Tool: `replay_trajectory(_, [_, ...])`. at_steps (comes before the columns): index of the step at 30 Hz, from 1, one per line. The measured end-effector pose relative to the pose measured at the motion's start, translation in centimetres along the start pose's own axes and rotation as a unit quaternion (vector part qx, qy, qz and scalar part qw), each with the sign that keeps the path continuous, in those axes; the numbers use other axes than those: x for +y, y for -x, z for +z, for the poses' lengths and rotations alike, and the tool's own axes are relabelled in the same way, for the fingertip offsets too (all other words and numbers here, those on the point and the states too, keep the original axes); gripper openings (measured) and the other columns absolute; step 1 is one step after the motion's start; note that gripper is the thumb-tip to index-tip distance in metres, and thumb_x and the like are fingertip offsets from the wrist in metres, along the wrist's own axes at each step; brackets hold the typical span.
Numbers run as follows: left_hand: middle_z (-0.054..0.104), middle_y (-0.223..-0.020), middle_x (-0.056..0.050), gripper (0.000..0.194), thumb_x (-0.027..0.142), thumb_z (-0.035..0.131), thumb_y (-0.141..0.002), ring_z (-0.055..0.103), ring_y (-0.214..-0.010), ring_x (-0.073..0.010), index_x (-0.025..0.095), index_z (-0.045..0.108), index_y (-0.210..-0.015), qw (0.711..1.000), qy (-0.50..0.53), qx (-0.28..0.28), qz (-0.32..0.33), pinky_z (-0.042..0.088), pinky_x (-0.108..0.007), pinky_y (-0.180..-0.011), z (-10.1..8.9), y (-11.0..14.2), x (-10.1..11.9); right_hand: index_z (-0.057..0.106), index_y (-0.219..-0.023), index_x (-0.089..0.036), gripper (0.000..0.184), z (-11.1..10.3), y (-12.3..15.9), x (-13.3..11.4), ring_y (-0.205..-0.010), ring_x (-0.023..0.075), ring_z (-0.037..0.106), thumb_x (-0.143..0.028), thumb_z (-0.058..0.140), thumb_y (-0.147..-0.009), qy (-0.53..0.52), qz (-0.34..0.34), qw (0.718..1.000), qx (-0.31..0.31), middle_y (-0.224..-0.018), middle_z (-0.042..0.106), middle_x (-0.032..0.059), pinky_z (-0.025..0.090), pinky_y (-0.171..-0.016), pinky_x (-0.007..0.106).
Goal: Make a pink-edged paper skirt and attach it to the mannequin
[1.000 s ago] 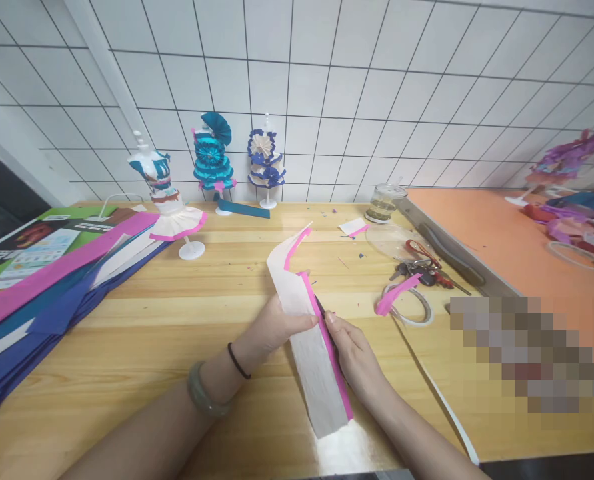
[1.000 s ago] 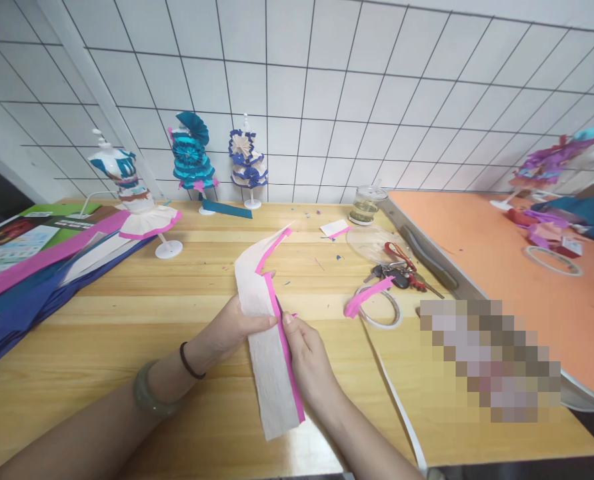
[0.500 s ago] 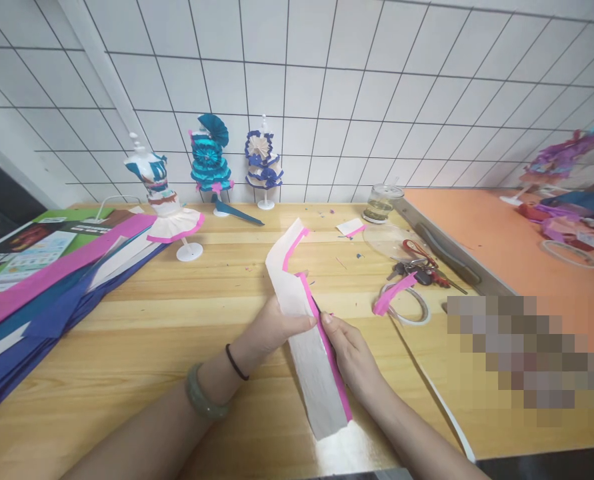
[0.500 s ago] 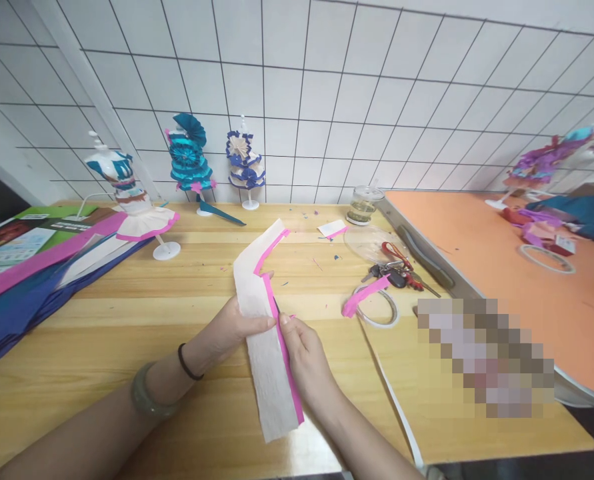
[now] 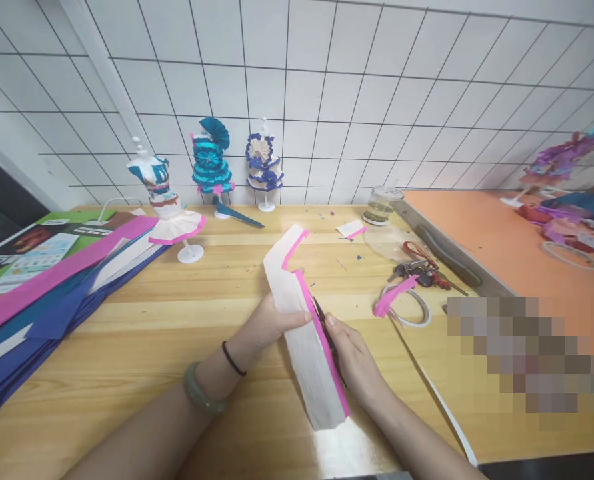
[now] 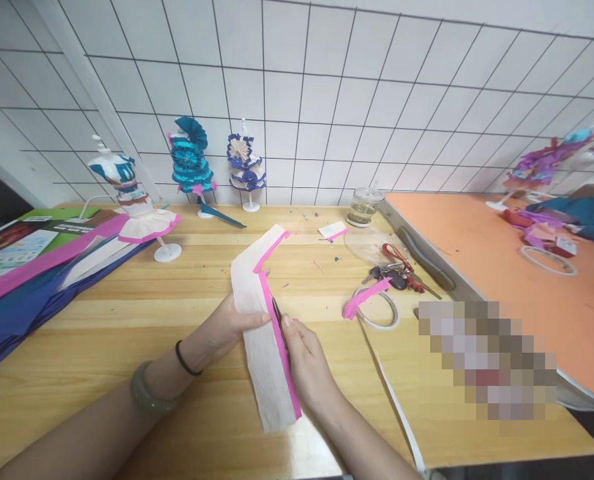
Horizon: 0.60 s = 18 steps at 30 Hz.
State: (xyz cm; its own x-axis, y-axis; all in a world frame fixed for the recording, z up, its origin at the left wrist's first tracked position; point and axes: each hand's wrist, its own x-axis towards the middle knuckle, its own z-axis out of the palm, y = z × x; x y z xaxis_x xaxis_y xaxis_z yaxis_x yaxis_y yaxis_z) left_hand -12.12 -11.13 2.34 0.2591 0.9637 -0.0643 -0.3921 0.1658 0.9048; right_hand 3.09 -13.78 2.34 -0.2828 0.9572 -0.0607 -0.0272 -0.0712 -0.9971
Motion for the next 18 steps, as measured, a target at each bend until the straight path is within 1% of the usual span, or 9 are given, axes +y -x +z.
replay_trajectory(1, [0.065, -0.102, -0.006, 0.066, 0.019, 0.076, -0.061, 0.058, -0.093, -0.0216, 0.021, 0.050, -0.122, 1.000, 0.014, 0.003, 0.002, 0.043, -0.034, -0.085, 0.0, 0.0, 0.1, 0.059, -0.081, -0.016, 0.039, 0.0, 0.0, 0.0, -0.088, 0.0190, 0.054, -0.050, 0.041, -0.087, -0.001, -0.003, 1.000, -0.004, -0.086, 0.062, 0.0043, 0.040, -0.082, 0.028])
replay_trajectory(3, [0.066, -0.097, -0.006, 0.064, 0.018, 0.077, -0.060, 0.060, -0.088, -0.0207, 0.020, 0.052, -0.119, 0.999, 0.039, 0.011, -0.002, 0.044, -0.033, -0.084, -0.1, -0.1, 0.2, 0.056, -0.076, -0.017, 0.040, 0.0, 0.1, 0.2, -0.081, 0.0183, 0.054, -0.053, 0.043, -0.085, -0.004, 0.004, 1.000, -0.009, -0.078, 0.060, 0.0032, 0.042, -0.076, 0.028])
replay_trajectory(5, [0.067, -0.092, -0.006, 0.060, 0.017, 0.077, -0.059, 0.061, -0.083, -0.0194, 0.018, 0.055, -0.115, 0.998, 0.056, 0.018, -0.010, 0.044, -0.032, -0.082, -0.1, -0.2, 0.2, 0.054, -0.073, -0.017, 0.038, 0.1, 0.1, 0.3, -0.070, 0.0159, 0.052, -0.054, 0.051, -0.079, -0.010, 0.026, 1.000, -0.013, -0.071, 0.057, 0.0014, 0.041, -0.064, 0.026])
replay_trajectory(7, [0.067, -0.088, -0.005, 0.060, 0.015, 0.076, -0.059, 0.060, -0.079, -0.0176, 0.017, 0.055, -0.115, 0.997, 0.067, 0.022, -0.010, 0.045, -0.031, -0.080, -0.2, -0.2, 0.2, 0.053, -0.072, -0.017, 0.036, 0.2, 0.2, 0.4, -0.063, 0.0135, 0.049, -0.052, 0.061, -0.072, -0.010, 0.044, 0.999, -0.008, -0.068, 0.055, -0.0003, 0.039, -0.058, 0.024])
replay_trajectory(9, [0.065, -0.085, -0.003, 0.065, 0.013, 0.074, -0.061, 0.060, -0.075, -0.0156, 0.018, 0.051, -0.121, 0.997, 0.079, 0.024, -0.012, 0.045, -0.029, -0.076, -0.2, -0.2, 0.3, 0.052, -0.070, -0.017, 0.035, 0.4, 0.2, 0.3, -0.061, 0.0124, 0.047, -0.049, 0.065, -0.068, -0.001, 0.045, 0.999, -0.004, -0.067, 0.053, -0.0011, 0.037, -0.056, 0.023])
replay_trajectory(11, [0.064, -0.080, -0.002, 0.069, 0.012, 0.071, -0.063, 0.058, -0.071, -0.0139, 0.020, 0.044, -0.127, 0.995, 0.090, 0.030, -0.016, 0.045, -0.028, -0.071, -0.3, -0.3, 0.4, 0.049, -0.065, -0.018, 0.034, 0.5, 0.1, 0.1, -0.059, 0.0115, 0.044, -0.048, 0.065, -0.068, 0.008, 0.043, 0.999, -0.008, -0.063, 0.050, -0.0021, 0.035, -0.055, 0.022])
replay_trajectory(13, [0.062, -0.077, 0.000, 0.070, 0.012, 0.068, -0.066, 0.057, -0.067, -0.0126, 0.021, 0.041, -0.130, 0.994, 0.099, 0.041, -0.017, 0.045, -0.026, -0.067, -0.5, -0.3, 0.7, 0.047, -0.062, -0.018, 0.034, 0.6, 0.1, -0.1, -0.057, 0.0107, 0.042, -0.047, 0.064, -0.069, 0.013, 0.045, 0.999, -0.017, -0.061, 0.047, -0.0028, 0.033, -0.053, 0.022])
replay_trajectory(18, [0.060, -0.073, 0.001, 0.060, 0.016, 0.067, -0.069, 0.056, -0.063, -0.0109, 0.020, 0.048, -0.125, 0.993, 0.089, 0.071, -0.010, 0.044, -0.024, -0.062, -1.1, -0.5, 1.5, 0.046, -0.064, -0.018, 0.030, 0.7, 0.4, 0.1, -0.058, 0.0113, 0.042, -0.043, 0.061, -0.071, 0.044, 0.050, 0.997, -0.034, -0.061, 0.047, -0.0026, 0.033, -0.055, 0.023])
